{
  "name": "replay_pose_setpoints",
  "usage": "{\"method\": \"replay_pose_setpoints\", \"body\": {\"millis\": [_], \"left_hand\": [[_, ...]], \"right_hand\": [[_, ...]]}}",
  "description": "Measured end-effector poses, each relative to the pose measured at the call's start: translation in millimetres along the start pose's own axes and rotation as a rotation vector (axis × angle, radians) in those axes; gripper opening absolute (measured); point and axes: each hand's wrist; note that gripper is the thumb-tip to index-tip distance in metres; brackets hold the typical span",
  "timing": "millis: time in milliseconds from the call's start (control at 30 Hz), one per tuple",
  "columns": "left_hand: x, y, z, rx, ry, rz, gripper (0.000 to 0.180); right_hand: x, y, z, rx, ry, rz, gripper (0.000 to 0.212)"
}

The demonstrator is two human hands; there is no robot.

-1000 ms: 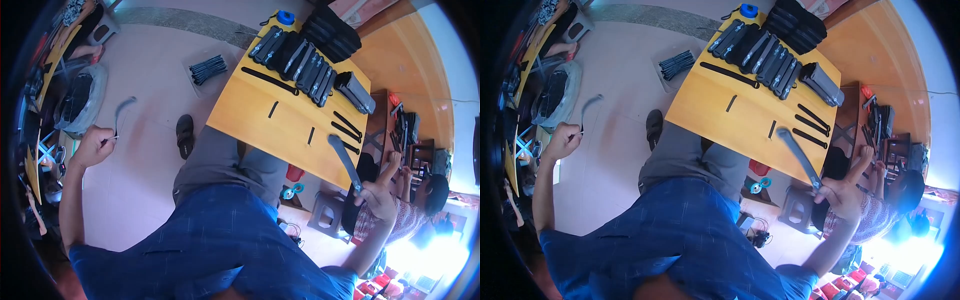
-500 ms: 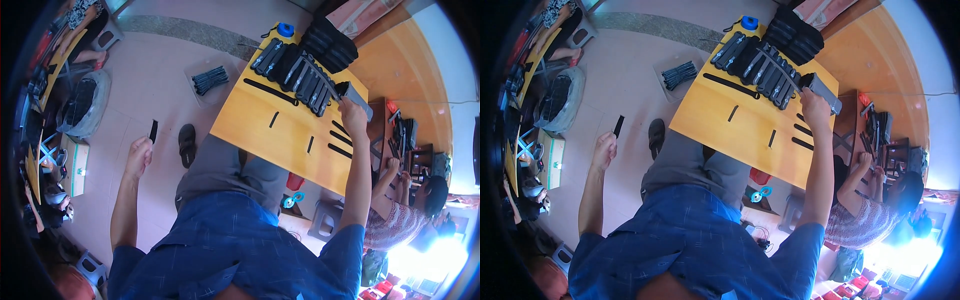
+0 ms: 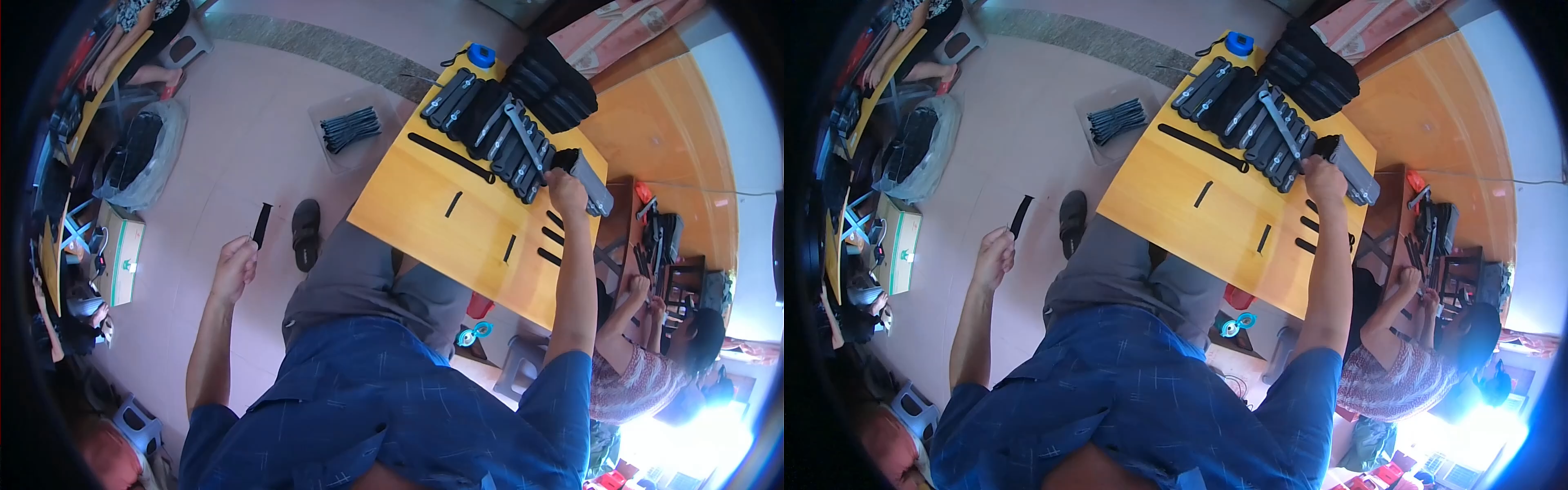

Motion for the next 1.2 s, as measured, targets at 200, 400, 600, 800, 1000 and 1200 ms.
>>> {"method": "replay_pose_setpoints", "body": {"millis": [200, 400, 600, 800, 1000, 1200], "left_hand": [[51, 41, 13, 0.172, -0.044, 0.156, 0.023], [147, 76, 18, 0.412, -0.340, 0.001, 0.025], [226, 42, 15, 0.622, -0.604, -0.353, 0.021], [230, 22, 21, 0.400, -0.705, -0.571, 0.025], [218, 36, -41, 0.666, -0.345, -0.929, 0.015], [237, 72, -140, 1.106, -0.178, -1.040, 0.008]], "right_hand": [[-33, -25, 40, 0.022, 0.195, -0.230, 0.026], [-30, -143, 153, -0.150, -0.526, -1.463, 0.047], [-35, -217, 215, -0.154, -0.654, -2.353, 0.059], [-20, -190, 228, 0.206, -0.440, -2.429, 0.027], [-24, -134, 254, 0.167, -0.173, -1.946, 0.027], [-32, -100, 278, 0.189, -0.308, -1.693, 0.026]]}}
Point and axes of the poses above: each hand's wrist, its own z-axis away from the middle knuckle, its own x-axis out of the palm, y = z × x, and after that the axes turned 2 degrees about z, right-handed
